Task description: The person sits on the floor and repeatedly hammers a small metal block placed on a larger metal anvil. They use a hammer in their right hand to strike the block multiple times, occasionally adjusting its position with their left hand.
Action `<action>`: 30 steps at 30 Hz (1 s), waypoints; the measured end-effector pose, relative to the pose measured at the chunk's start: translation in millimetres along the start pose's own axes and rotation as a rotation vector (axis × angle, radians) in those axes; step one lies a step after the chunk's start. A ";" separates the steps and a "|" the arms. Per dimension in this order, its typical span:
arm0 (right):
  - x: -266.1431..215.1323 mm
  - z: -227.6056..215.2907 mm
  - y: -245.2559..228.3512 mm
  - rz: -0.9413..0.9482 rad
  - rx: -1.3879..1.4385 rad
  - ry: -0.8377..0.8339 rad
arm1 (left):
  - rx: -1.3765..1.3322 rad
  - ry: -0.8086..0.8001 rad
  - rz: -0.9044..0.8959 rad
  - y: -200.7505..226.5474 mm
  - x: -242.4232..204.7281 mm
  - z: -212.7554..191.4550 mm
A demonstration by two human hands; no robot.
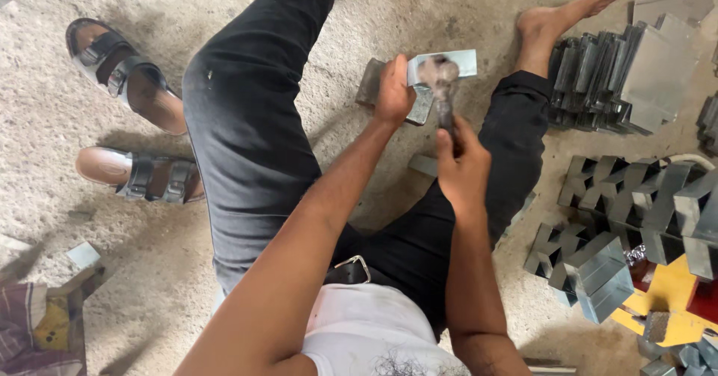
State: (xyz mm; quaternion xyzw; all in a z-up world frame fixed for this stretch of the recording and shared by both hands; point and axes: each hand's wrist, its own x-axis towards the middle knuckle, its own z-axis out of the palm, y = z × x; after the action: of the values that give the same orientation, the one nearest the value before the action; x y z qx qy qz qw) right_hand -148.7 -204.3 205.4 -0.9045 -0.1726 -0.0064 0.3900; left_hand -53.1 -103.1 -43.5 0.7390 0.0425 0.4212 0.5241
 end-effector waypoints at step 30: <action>22.8 5.3 -23.0 0.039 0.183 0.298 | -0.083 -0.062 -0.204 32.6 35.8 -28.8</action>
State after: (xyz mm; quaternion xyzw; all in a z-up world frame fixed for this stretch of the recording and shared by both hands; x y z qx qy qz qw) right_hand -135.2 -178.9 221.2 -0.8574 -0.0950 -0.1171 0.4921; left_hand -61.6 -78.3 6.4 0.7214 0.0838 0.3440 0.5952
